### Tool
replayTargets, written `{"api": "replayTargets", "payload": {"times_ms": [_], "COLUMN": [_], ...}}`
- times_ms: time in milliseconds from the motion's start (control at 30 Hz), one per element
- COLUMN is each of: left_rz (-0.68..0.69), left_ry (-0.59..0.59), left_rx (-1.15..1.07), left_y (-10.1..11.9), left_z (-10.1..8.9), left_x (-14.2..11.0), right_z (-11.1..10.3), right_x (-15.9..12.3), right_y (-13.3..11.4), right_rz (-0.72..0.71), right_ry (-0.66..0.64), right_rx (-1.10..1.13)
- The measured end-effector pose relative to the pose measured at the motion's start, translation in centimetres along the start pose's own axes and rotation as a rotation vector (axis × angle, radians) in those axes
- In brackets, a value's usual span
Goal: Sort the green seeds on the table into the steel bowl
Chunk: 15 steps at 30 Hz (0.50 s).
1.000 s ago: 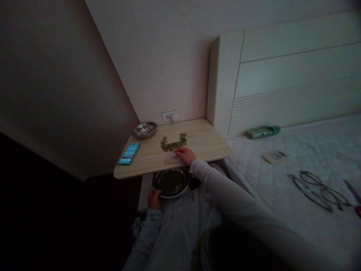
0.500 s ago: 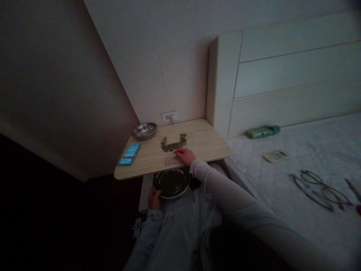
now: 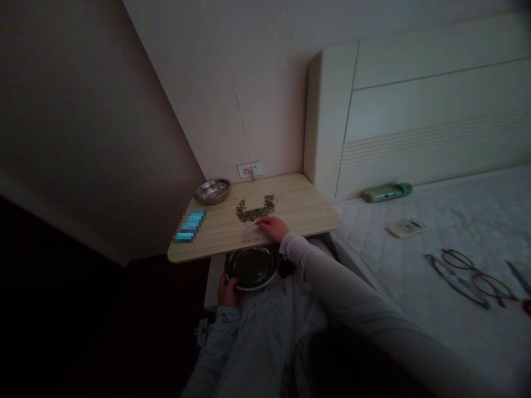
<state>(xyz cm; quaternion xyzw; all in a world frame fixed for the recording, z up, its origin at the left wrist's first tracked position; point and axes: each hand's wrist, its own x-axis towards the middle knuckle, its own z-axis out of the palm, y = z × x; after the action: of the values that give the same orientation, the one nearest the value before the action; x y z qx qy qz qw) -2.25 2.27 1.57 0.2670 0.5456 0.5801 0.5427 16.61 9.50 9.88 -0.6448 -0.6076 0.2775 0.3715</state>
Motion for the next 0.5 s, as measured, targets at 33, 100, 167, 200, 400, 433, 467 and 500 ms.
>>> {"api": "replayTargets", "payload": {"times_ms": [33,100,167,200,400,433,467,500], "left_rz": [-0.032,-0.071,-0.072,-0.072,-0.047,-0.04,-0.023,-0.004], "left_ry": [-0.014,-0.031,-0.035,-0.037,-0.041,-0.035,-0.021,-0.004], "left_rx": [-0.005,-0.018,-0.042,-0.057,-0.035,-0.032,-0.028,-0.024], "left_y": [0.03,0.01,-0.11,-0.2,-0.22,-0.12,-0.02,0.07], "left_z": [-0.02,-0.1,-0.2,-0.25,-0.28,-0.2,-0.09,0.01], "left_x": [0.02,0.13,0.3,0.39,0.48,0.4,0.3,0.21], "right_z": [0.0,0.0,0.0,0.01,0.2,0.22,0.22,0.22], "right_x": [0.0,0.0,0.02,0.03,0.16,0.15,0.14,0.13], "right_y": [0.02,0.05,0.09,0.13,0.41,0.43,0.43,0.41], "right_rz": [-0.001,-0.007,-0.014,-0.017,-0.003,0.001,0.001,-0.003], "right_ry": [-0.003,-0.012,-0.016,-0.017,0.006,0.008,0.009,0.008], "right_rx": [0.002,0.006,0.013,0.015,0.033,0.032,0.028,0.024]}}
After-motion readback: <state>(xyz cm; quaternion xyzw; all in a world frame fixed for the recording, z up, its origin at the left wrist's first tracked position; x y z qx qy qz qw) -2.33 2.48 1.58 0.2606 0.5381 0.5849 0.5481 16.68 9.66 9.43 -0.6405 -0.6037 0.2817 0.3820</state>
